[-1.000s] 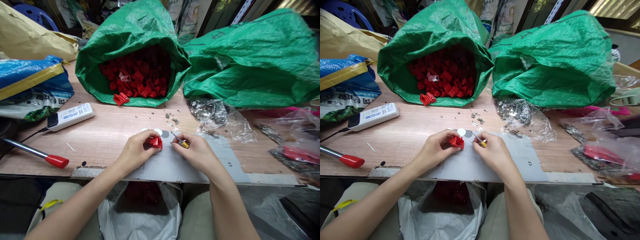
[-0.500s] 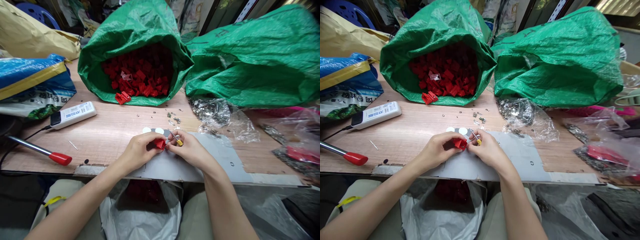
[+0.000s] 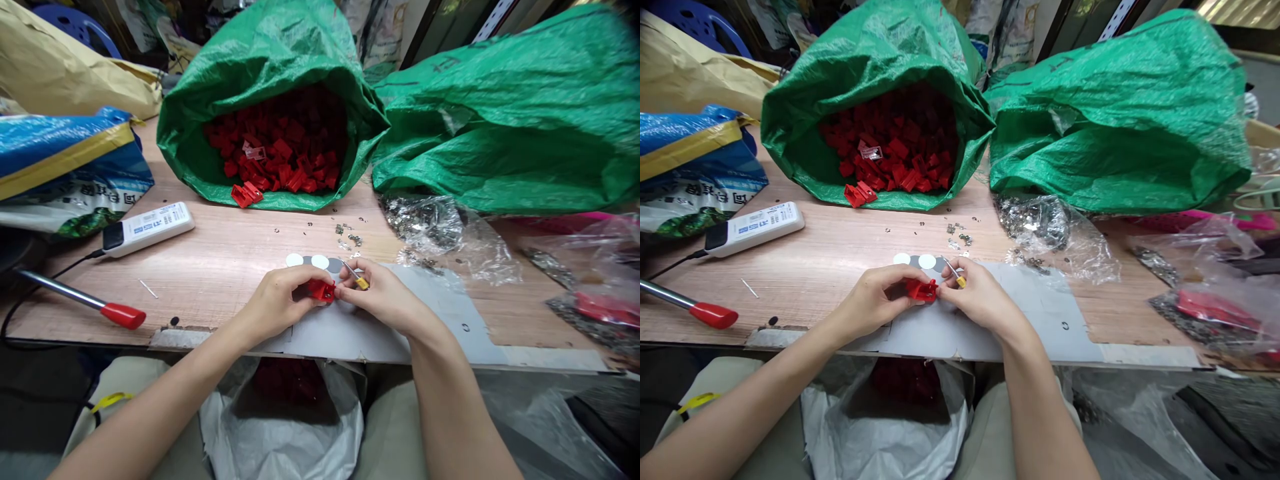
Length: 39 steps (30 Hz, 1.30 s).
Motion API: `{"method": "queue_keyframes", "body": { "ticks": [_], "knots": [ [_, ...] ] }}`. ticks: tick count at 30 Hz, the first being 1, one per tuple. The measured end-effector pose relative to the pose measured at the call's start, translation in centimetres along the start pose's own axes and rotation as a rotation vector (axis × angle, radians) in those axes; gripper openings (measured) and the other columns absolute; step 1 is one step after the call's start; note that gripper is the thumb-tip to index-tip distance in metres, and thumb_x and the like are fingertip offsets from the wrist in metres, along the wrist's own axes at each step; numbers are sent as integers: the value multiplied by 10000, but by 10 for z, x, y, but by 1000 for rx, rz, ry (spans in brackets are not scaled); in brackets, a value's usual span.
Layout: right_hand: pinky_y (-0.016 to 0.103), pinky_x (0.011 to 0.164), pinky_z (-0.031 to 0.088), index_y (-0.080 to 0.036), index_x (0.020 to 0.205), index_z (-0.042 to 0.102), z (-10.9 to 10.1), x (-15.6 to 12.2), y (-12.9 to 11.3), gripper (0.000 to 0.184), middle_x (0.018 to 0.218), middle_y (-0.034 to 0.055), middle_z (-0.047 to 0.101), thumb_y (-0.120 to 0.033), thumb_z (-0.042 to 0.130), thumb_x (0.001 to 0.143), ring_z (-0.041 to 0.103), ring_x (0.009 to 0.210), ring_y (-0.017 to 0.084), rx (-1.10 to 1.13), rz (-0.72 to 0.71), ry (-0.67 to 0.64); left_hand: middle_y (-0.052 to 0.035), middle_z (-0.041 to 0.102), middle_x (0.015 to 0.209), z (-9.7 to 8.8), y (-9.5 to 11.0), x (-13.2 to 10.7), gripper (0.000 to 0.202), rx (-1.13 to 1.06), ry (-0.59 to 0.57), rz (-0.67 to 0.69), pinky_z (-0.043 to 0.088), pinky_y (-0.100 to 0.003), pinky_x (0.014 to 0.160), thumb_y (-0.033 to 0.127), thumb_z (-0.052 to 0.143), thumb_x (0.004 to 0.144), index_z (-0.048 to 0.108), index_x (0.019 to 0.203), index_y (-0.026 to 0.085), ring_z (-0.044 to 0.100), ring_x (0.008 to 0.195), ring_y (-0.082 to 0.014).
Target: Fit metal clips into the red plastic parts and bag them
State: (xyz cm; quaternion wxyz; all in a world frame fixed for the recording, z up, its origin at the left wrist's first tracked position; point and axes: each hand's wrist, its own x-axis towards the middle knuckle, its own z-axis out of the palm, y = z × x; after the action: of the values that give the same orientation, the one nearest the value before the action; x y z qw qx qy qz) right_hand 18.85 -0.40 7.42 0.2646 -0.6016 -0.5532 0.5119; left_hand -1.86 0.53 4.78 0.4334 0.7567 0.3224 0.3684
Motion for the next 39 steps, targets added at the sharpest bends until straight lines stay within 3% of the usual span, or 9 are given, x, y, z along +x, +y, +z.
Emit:
{"method": "queue_keyframes", "body": {
  "ticks": [6, 15, 21, 24, 29, 39],
  "knots": [
    [226, 518, 387, -198, 884, 529, 0, 0, -2, 294, 679, -20, 631, -300, 720, 684, 532, 572, 121, -24, 8, -18, -25, 745, 1090, -1, 1, -1, 276, 35, -8, 38, 511, -256, 901, 57, 694, 844, 696, 1082, 197, 692, 984, -154],
    [246, 516, 416, -204, 919, 537, 4, 0, -1, 432, 656, -26, 639, -441, 803, 674, 537, 551, 131, -2, 17, 19, -29, 753, 1063, -1, 0, -1, 245, 19, -6, 7, 531, -264, 874, 107, 708, 849, 711, 1073, 207, 702, 959, -167],
    [240, 475, 346, -162, 992, 660, -12, -5, 0, 414, 775, 37, 681, -551, 637, 854, 495, 542, 112, -61, -73, 8, -43, 749, 1060, 1, -2, -2, 261, 21, 79, -34, 560, -284, 841, 90, 668, 852, 718, 1077, 213, 710, 939, -185],
    [242, 463, 322, -151, 960, 729, -22, -9, 3, 402, 731, 30, 650, -522, 594, 887, 471, 543, 112, -151, -74, -45, -41, 750, 1041, 1, -2, -2, 264, 3, 92, -75, 564, -291, 849, 96, 684, 845, 721, 1080, 211, 711, 936, -189],
    [229, 446, 335, -160, 1166, 719, -23, -9, 9, 426, 765, 35, 699, -448, 644, 861, 465, 509, 100, -151, -30, -108, -35, 751, 1026, 0, -2, 0, 248, 5, 92, -111, 556, -282, 839, 134, 719, 839, 723, 1075, 209, 704, 934, -186],
    [209, 400, 357, -146, 1049, 721, -19, -7, 8, 415, 793, 69, 734, -515, 637, 878, 489, 427, 75, -24, 1, -207, -45, 751, 1034, -2, -1, 0, 220, -15, 72, -120, 561, -287, 830, 164, 712, 849, 727, 1064, 206, 706, 928, -190]
  ]
}}
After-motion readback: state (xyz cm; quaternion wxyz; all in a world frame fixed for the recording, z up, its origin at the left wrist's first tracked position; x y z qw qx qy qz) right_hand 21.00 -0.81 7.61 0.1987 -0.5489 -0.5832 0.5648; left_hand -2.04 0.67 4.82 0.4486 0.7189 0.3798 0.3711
